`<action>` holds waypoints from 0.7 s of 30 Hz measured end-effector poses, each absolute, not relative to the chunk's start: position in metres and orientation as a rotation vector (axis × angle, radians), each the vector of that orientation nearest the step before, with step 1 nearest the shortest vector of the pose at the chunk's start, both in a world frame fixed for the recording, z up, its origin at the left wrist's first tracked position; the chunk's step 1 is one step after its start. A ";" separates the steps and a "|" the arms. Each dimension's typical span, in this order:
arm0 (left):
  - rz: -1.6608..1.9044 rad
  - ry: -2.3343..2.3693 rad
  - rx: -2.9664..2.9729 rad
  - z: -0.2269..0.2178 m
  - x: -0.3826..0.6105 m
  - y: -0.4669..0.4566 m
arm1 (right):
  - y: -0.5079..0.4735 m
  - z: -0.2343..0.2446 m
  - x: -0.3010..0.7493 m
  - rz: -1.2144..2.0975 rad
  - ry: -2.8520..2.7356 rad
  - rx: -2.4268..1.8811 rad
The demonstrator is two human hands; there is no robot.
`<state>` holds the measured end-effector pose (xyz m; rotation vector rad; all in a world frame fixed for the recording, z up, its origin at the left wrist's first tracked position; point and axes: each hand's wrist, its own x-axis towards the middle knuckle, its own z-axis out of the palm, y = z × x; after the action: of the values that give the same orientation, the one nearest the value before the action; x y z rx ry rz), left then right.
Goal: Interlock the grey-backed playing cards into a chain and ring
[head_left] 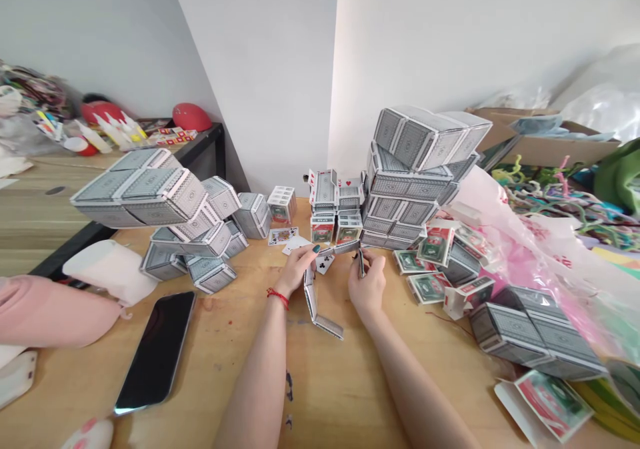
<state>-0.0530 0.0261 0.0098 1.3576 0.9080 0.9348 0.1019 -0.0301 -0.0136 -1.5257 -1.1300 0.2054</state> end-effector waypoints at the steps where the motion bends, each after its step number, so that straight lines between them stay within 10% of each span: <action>1: 0.918 0.874 1.312 0.012 -0.054 0.025 | -0.031 -0.012 0.104 0.206 -1.131 -1.534; 21: 0.638 0.782 1.039 0.009 -0.045 0.027 | -0.023 -0.022 0.111 0.949 -1.131 -1.408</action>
<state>-0.0445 0.0266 0.0085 1.0391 0.7817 0.6383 0.1107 -0.0226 -0.0217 -1.4079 -1.1314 0.9485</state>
